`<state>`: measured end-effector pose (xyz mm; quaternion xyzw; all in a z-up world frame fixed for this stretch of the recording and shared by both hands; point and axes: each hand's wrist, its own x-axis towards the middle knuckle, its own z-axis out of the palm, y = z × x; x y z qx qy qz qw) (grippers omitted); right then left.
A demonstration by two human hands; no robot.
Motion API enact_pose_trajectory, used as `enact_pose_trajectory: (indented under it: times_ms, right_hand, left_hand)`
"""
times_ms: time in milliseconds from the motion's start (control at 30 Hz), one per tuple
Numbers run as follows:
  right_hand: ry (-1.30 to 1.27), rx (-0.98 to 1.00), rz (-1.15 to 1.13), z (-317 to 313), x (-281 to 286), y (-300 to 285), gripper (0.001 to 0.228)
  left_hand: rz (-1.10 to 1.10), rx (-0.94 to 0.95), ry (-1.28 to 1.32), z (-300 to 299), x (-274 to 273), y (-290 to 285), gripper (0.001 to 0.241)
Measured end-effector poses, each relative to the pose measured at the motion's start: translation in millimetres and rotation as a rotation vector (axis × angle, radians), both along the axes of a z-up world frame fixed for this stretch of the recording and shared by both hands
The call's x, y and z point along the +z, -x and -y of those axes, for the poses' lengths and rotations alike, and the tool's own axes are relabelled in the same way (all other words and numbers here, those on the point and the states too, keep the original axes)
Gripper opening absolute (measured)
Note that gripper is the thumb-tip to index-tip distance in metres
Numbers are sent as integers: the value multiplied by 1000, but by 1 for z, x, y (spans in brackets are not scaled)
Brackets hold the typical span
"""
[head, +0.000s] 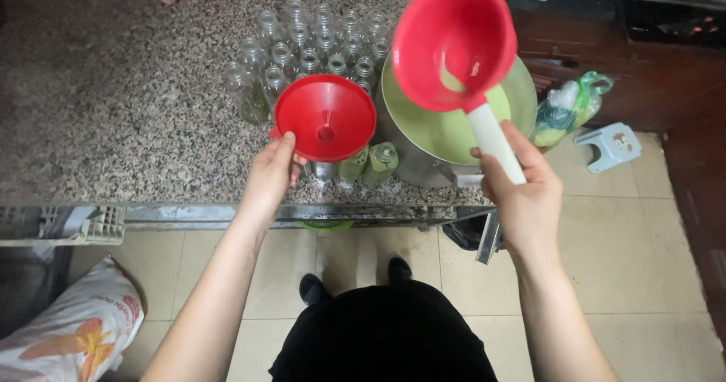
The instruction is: Filling small glass bottles with a green liquid from a large pot using a ladle and a funnel.
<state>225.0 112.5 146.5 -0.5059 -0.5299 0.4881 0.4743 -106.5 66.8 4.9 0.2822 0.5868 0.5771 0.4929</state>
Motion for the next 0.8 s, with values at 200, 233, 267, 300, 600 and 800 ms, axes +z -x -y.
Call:
enact_pose_trajectory:
  times_ms: [200, 233, 267, 300, 600, 800]
  right_hand:
    - [-371, 133, 409, 22, 14, 32, 44]
    - [-425, 165, 501, 25, 17, 37, 42]
    - [-425, 157, 498, 28, 19, 41, 42]
    - [-396, 191, 510, 32, 21, 44, 42]
    - [-419, 273, 580, 48, 22, 48, 42]
    - [-69, 153, 162, 28, 3, 27, 50]
  left_hand:
    - [3, -35, 36, 3, 3, 0, 44]
    - [-4, -31, 52, 3, 2, 0, 46]
    - [-9, -37, 51, 3, 2, 1, 46]
    - [7, -40, 44, 4, 2, 1, 49]
    - [17, -69, 80, 5, -2, 4, 58]
    - [27, -67, 90, 4, 12, 2, 49]
